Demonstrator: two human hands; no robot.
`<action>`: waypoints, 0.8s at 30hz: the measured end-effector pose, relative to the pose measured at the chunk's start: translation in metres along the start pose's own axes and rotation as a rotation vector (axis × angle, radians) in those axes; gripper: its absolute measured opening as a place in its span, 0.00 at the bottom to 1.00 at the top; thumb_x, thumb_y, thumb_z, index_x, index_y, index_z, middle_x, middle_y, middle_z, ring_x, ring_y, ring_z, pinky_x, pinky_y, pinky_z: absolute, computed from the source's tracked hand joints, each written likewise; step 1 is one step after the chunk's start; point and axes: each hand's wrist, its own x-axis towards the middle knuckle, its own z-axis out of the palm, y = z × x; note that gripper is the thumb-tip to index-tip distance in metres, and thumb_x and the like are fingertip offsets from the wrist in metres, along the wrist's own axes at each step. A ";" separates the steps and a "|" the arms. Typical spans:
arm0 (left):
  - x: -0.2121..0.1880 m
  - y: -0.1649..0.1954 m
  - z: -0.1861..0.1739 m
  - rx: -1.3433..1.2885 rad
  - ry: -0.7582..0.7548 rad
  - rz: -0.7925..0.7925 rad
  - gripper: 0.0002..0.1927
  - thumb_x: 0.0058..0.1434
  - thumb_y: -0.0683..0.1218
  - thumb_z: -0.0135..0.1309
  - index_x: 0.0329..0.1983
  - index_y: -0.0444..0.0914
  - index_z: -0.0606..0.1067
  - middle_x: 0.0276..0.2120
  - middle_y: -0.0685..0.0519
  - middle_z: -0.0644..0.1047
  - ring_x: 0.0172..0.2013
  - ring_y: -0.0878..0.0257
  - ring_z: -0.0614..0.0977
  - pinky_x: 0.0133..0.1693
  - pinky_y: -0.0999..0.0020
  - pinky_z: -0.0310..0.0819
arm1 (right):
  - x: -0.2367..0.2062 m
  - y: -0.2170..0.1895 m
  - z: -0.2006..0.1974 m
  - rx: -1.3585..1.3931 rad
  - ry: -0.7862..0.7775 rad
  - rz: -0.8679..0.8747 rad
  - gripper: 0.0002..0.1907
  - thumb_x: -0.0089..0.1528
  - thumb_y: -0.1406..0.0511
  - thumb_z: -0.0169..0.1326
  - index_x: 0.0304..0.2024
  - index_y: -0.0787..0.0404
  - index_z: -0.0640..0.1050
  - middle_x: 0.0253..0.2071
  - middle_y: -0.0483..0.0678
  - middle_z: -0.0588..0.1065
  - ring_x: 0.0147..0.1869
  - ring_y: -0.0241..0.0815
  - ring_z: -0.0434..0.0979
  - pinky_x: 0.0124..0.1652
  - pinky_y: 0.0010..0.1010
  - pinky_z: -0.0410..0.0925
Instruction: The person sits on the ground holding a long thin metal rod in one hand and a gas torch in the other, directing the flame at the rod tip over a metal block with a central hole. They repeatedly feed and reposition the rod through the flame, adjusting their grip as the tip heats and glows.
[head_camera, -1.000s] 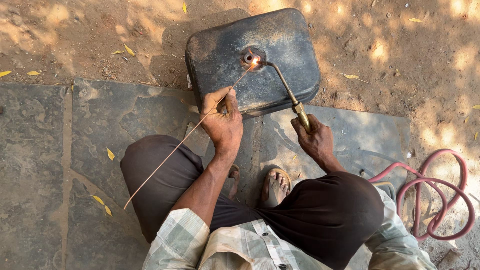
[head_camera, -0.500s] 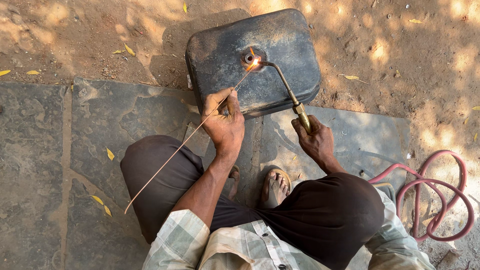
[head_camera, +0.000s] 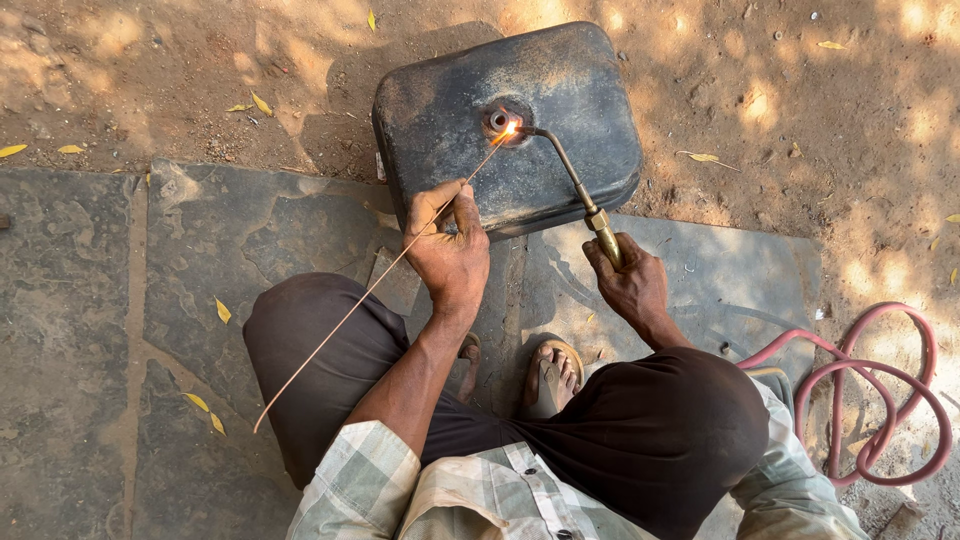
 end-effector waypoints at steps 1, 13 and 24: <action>0.000 0.000 0.000 0.000 0.001 -0.009 0.06 0.69 0.36 0.57 0.48 0.33 0.75 0.44 0.49 0.79 0.45 0.63 0.84 0.47 0.71 0.83 | 0.000 0.000 0.000 -0.001 0.001 0.001 0.19 0.66 0.49 0.57 0.41 0.56 0.81 0.18 0.45 0.72 0.19 0.37 0.70 0.23 0.37 0.63; -0.001 -0.002 0.000 -0.007 0.005 -0.006 0.06 0.69 0.36 0.57 0.48 0.34 0.76 0.44 0.49 0.79 0.45 0.63 0.83 0.47 0.70 0.84 | -0.002 -0.002 0.000 0.000 0.016 -0.021 0.19 0.66 0.48 0.57 0.40 0.56 0.81 0.18 0.45 0.73 0.20 0.38 0.71 0.24 0.37 0.64; 0.000 -0.004 0.000 -0.027 0.003 -0.033 0.06 0.69 0.36 0.57 0.48 0.33 0.76 0.45 0.49 0.79 0.46 0.63 0.83 0.48 0.69 0.83 | -0.002 -0.002 0.001 -0.005 0.023 -0.038 0.18 0.66 0.49 0.58 0.40 0.56 0.81 0.19 0.46 0.74 0.20 0.38 0.71 0.24 0.37 0.64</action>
